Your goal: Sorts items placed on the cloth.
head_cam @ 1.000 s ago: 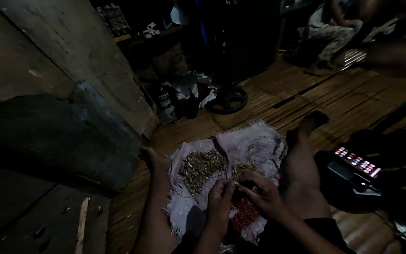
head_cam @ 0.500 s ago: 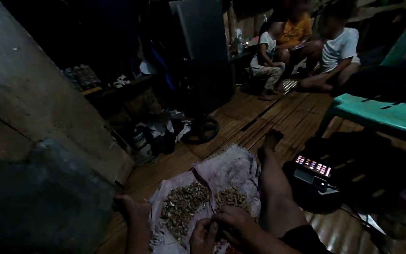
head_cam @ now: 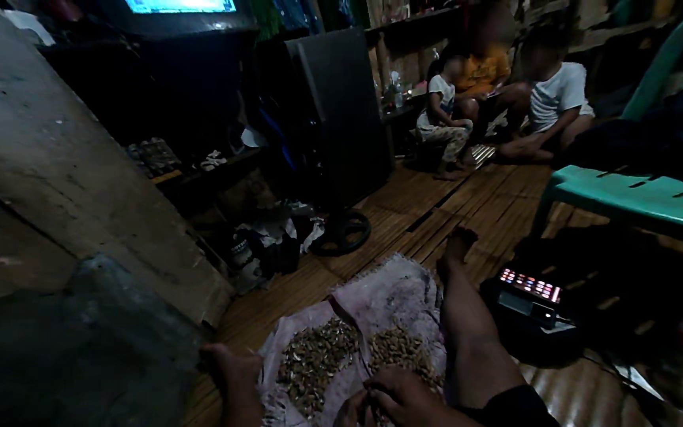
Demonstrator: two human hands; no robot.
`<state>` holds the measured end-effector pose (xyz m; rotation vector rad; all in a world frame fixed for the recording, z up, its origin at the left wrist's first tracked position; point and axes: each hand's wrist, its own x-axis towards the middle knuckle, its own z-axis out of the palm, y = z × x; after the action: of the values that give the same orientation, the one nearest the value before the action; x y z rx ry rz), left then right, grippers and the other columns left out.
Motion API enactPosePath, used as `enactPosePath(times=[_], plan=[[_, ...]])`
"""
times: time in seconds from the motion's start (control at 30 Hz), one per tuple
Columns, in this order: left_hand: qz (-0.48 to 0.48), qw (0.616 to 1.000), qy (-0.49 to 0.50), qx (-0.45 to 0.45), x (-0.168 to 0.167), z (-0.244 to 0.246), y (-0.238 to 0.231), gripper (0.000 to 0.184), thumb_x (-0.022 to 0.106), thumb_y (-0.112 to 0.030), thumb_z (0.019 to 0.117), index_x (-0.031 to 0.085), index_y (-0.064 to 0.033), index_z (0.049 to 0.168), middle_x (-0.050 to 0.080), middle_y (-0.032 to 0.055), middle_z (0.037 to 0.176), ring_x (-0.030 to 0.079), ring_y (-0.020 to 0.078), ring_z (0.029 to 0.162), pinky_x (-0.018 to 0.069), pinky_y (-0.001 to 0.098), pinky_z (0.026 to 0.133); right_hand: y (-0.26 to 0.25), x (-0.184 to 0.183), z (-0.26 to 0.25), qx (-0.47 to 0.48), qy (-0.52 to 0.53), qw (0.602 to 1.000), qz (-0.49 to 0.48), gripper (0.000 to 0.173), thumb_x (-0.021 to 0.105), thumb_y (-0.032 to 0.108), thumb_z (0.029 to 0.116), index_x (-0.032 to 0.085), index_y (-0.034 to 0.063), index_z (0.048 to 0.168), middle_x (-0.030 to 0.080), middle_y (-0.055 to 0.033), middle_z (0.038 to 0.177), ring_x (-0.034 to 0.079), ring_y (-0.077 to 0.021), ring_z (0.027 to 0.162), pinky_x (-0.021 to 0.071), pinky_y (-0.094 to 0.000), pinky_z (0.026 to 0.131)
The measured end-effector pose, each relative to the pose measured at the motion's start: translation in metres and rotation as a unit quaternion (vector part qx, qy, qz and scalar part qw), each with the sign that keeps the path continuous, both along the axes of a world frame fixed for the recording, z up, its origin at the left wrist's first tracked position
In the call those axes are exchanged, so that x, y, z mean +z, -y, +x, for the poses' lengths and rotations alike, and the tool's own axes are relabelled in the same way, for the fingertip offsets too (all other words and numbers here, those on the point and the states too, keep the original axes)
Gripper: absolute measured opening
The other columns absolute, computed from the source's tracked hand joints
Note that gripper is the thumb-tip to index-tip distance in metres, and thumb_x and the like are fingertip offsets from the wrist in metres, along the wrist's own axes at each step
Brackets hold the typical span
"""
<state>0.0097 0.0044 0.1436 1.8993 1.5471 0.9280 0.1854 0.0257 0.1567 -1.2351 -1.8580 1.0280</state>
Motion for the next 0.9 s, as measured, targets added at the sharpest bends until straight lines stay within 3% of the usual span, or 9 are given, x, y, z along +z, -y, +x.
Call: enactPosePath(times=[0.17,0.27,0.3,0.33,0.37,0.43,0.5,0.77,0.9], plan=[[0.027,0.999,-0.039,0.012,0.041,0.011,0.011,0.024,0.065,-0.009,0.0957,0.072,0.0056,0.114,0.075,0.0187,0.101,0.073,0.0267,0.094,0.0581,0.0417,0.089,0.002,0.009,-0.005,0.014,0.044,0.996,-0.072,0.038,0.045,0.026,0.1088,0.068,0.0035,0.13,0.071,-0.0159,0.12,0.069,-0.0272,0.112,0.0519,-0.0486,0.102],[0.156,0.987,-0.009,0.021,0.053,0.008,-0.003,0.03,0.069,-0.01,0.0917,0.068,0.0139,0.109,0.071,0.0256,0.097,0.07,0.0249,0.086,0.0564,0.0314,0.08,0.002,0.009,-0.006,0.021,0.049,0.992,-0.115,0.037,0.044,0.026,0.1085,0.067,0.0035,0.126,0.071,-0.017,0.113,0.07,-0.0296,0.105,0.0539,-0.0525,0.096],[0.121,0.992,-0.013,0.045,0.095,0.013,-0.006,0.029,0.072,-0.007,0.0875,0.068,0.0157,0.105,0.071,0.0274,0.097,0.069,0.0223,0.085,0.0536,0.0261,0.079,0.001,0.009,-0.007,0.024,0.055,0.991,-0.12,0.036,0.043,0.025,0.1084,0.067,0.0027,0.124,0.071,-0.0178,0.112,0.07,-0.0308,0.104,0.0539,-0.0538,0.095],[-0.044,0.995,-0.052,0.067,0.167,0.022,-0.004,0.029,0.072,-0.006,0.0909,0.067,0.0135,0.112,0.07,0.0242,0.111,0.066,0.0166,0.095,0.0497,0.0218,0.087,0.001,0.008,-0.007,0.027,0.061,0.991,-0.12,0.036,0.043,0.025,0.1084,0.067,0.0019,0.123,0.071,-0.0187,0.111,0.069,-0.0318,0.104,0.0534,-0.0548,0.095],[-0.051,0.995,-0.03,0.075,0.199,0.025,-0.004,0.028,0.073,-0.002,0.0884,0.067,0.0153,0.11,0.07,0.0263,0.11,0.066,0.0165,0.093,0.0494,0.0201,0.085,0.001,0.007,-0.008,0.029,0.066,0.99,-0.117,0.035,0.043,0.024,0.1081,0.067,0.0014,0.122,0.07,-0.0193,0.111,0.069,-0.0328,0.104,0.0531,-0.0557,0.094],[0.051,0.996,0.028,0.061,0.195,0.02,-0.005,0.026,0.075,0.0,0.0843,0.068,0.0166,0.103,0.07,0.0301,0.102,0.067,0.0192,0.086,0.0509,0.0203,0.081,0.001,0.006,-0.008,0.03,0.072,0.99,-0.12,0.036,0.043,0.024,0.1082,0.066,0.0013,0.123,0.07,-0.0201,0.112,0.068,-0.0339,0.106,0.0525,-0.0565,0.095],[0.093,0.994,0.041,0.045,0.18,0.015,-0.007,0.025,0.075,-0.002,0.0845,0.069,0.0148,0.102,0.07,0.0294,0.1,0.068,0.0195,0.084,0.0517,0.0212,0.08,0.002,0.006,-0.009,0.023,0.07,0.989,-0.129,0.035,0.044,0.024,0.1082,0.066,0.0014,0.124,0.07,-0.0203,0.112,0.069,-0.0344,0.106,0.0526,-0.0569,0.096],[0.028,0.997,0.031,0.07,0.248,0.037,0.017,0.023,0.071,0.002,0.0853,0.067,0.019,0.1,0.069,0.0309,0.104,0.065,0.0178,0.09,0.0467,0.0161,0.082,0.005,0.005,-0.009,0.02,0.08,0.988,-0.13,0.034,0.045,0.019,0.1063,0.066,-0.0014,0.123,0.069,-0.0238,0.112,0.068,-0.0378,0.106,0.0518,-0.059,0.095],[0.0,0.997,0.019,0.08,0.261,0.041,0.023,0.022,0.069,0.003,0.0866,0.066,0.0193,0.101,0.069,0.0307,0.105,0.064,0.0171,0.09,0.045,0.0149,0.081,0.006,0.002,-0.011,0.01,0.084,0.988,-0.132,0.034,0.045,0.019,0.1058,0.066,-0.002,0.123,0.069,-0.0243,0.113,0.068,-0.0383,0.108,0.0513,-0.0591,0.096]])
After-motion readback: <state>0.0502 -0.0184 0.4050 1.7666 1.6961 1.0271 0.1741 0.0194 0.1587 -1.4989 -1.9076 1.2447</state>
